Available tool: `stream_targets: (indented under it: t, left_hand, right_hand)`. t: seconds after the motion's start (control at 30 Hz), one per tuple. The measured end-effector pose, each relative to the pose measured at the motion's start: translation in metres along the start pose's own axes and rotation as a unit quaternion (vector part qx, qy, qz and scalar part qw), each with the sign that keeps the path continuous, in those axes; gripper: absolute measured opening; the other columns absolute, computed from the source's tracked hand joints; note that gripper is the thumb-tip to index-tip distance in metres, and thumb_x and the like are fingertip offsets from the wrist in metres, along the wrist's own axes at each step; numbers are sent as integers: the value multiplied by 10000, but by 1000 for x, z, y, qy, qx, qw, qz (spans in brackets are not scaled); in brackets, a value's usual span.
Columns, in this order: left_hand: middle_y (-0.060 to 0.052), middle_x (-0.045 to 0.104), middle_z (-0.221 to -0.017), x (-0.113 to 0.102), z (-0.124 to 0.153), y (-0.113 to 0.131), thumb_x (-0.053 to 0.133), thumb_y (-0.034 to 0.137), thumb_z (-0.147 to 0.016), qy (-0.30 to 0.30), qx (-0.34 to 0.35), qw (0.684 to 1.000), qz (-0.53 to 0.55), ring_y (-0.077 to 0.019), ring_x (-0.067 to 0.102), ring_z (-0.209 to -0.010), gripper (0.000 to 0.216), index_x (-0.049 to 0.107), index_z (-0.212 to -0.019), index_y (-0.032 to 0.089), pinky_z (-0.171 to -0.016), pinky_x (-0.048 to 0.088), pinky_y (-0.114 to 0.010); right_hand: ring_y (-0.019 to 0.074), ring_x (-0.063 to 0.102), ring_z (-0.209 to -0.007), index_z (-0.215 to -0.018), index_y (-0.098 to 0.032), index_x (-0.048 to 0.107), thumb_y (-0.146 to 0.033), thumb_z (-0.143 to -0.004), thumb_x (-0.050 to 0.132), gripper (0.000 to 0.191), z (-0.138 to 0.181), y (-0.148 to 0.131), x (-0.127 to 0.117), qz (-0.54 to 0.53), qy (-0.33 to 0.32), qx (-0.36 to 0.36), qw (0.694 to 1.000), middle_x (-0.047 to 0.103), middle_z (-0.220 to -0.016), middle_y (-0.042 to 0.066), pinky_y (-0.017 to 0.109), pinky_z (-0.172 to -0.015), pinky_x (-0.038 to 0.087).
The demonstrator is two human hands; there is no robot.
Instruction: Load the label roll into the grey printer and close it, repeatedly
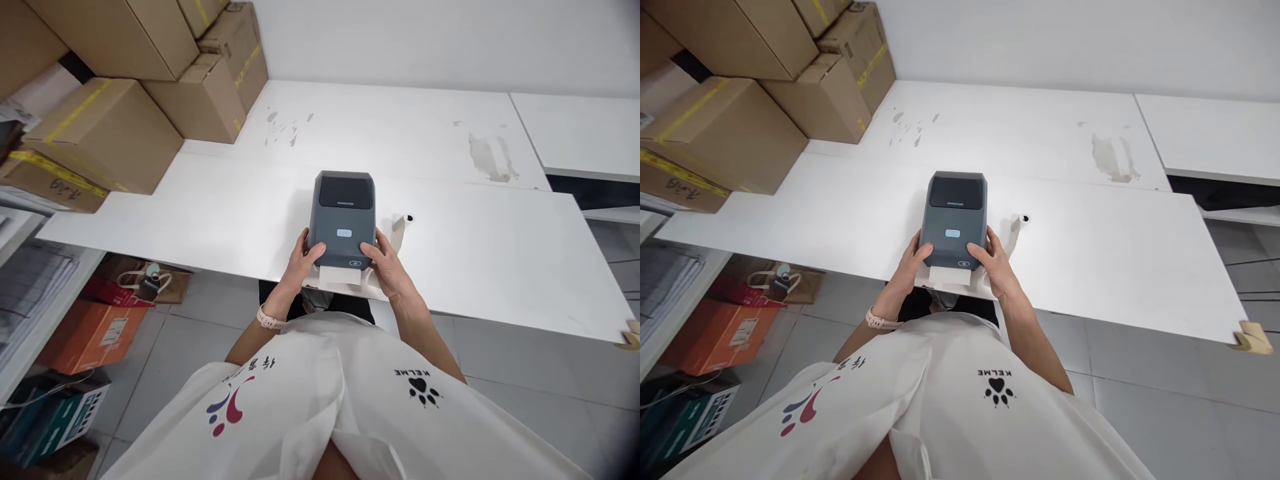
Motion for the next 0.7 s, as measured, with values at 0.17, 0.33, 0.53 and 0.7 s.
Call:
stream_targets:
  t: [0.17, 0.33, 0.53, 0.7]
  left_hand:
    - [-135, 510, -1553, -2, -3, -3, 688, 597, -813, 17, 18, 999, -23, -360, 469, -1440, 835, 420, -1506, 218, -1179, 413, -506]
    - [-153, 566, -1485, -9, -9, -11, 676, 645, -792, 49, 50, 995, -74, -360, 528, -1374, 833, 458, -1467, 206, -1104, 475, -486]
    - [-168, 564, -1476, -8, -6, -7, 681, 648, -791, 36, 52, 996, -66, -332, 552, -1337, 817, 485, -1431, 180, -1075, 475, -444]
    - [-112, 652, -1270, -28, 39, -15, 661, 611, -827, 182, 58, 970, -151, -226, 625, -1088, 566, 593, -1219, 208, -913, 497, -355]
  right_hand:
    - [309, 490, -1433, -1541, -326, 380, -559, -742, 798, 930, -6, 4, 0, 4, -12, -23, 1000, 519, -1554, 46, 534, -1243, 364]
    - [338, 492, -1431, -1577, -309, 303, -593, -700, 805, 1050, -14, 11, -6, 13, 14, -61, 998, 511, -1556, 80, 568, -1209, 403]
    - [333, 505, -1425, -1558, -289, 320, -568, -666, 822, 1061, -18, 12, -7, -3, 8, -52, 999, 538, -1536, 82, 568, -1222, 381]
    - [321, 519, -1414, -1561, -310, 307, -591, -646, 801, 1078, -17, 13, -6, -10, 32, -53, 998, 544, -1533, 57, 554, -1239, 354]
Point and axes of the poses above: each hand's wrist, its own z-axis away from the middle knuckle, its own x-axis out of the palm, y = z × x, the point moved 9 cm from there along -z, towards the middle knuckle
